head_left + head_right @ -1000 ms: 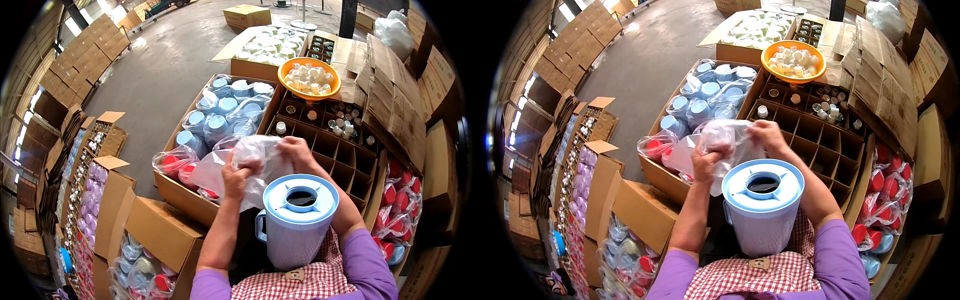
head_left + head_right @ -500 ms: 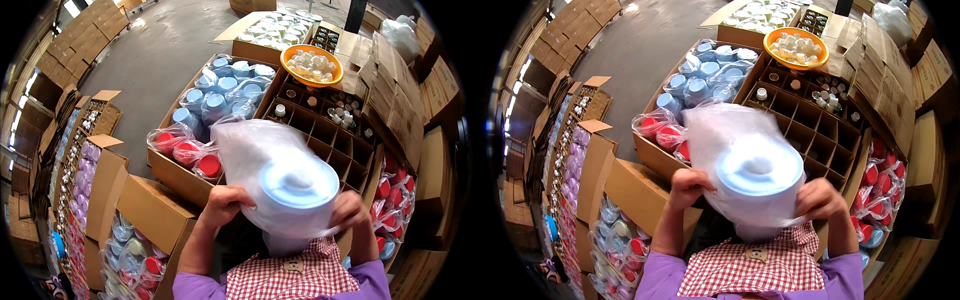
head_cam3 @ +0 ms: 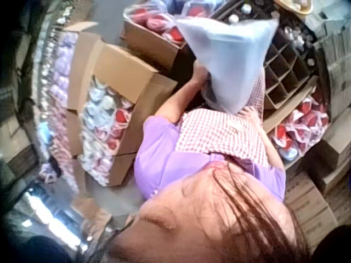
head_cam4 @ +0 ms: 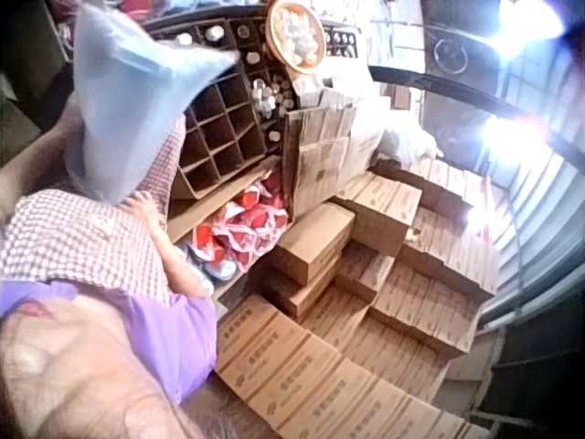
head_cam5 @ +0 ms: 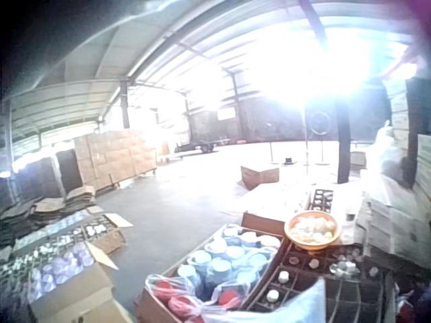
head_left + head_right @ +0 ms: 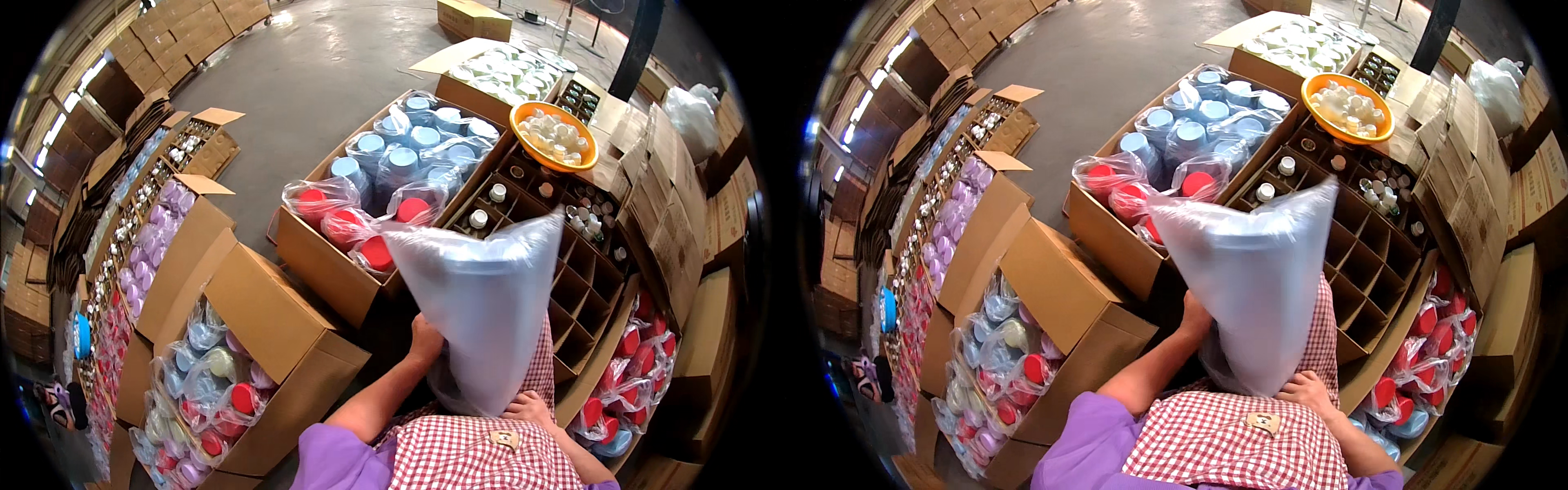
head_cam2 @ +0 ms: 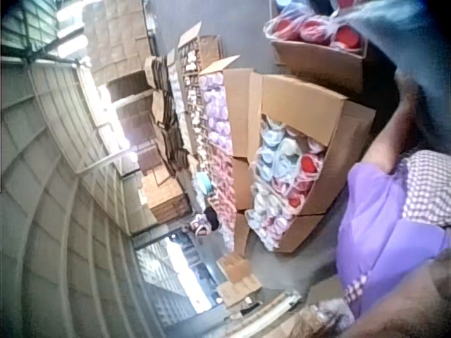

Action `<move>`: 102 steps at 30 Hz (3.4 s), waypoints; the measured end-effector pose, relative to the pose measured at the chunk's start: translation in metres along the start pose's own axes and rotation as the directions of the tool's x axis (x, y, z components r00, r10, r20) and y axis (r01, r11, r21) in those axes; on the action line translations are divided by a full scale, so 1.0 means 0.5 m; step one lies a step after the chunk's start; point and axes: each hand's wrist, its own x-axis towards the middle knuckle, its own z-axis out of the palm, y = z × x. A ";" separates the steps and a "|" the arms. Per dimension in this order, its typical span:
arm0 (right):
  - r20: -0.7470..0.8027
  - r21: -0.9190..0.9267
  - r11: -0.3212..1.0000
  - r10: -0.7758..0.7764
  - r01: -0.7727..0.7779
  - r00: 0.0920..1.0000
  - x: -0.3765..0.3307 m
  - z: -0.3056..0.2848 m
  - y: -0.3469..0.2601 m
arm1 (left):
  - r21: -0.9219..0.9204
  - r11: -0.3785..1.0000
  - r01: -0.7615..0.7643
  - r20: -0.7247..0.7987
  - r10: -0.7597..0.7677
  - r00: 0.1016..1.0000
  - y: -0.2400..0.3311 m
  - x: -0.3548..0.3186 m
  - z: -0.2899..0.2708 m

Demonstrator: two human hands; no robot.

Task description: The person assembles red and blue thermos flasks by inserting stainless steel inner liners and screwing on lids. They then place the assembled flasks into clear plastic bags and pack them into cardboard boxes. Finally, the person closes the cardboard box flaps.

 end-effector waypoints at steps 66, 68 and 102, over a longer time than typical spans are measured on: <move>0.226 0.694 -0.667 -0.156 -0.271 0.962 0.900 -0.107 0.240 | -0.710 0.561 -0.426 0.162 0.718 0.677 0.438 0.365 -0.239; 0.120 0.638 -0.737 -0.193 -0.225 0.974 0.829 -0.113 0.212 | -0.697 0.646 -0.312 0.405 0.713 0.572 0.500 0.247 -0.164; -0.669 0.703 0.608 0.391 0.368 0.632 0.180 -0.520 0.029 | -0.192 0.972 0.139 0.586 0.000 0.810 0.072 0.139 0.042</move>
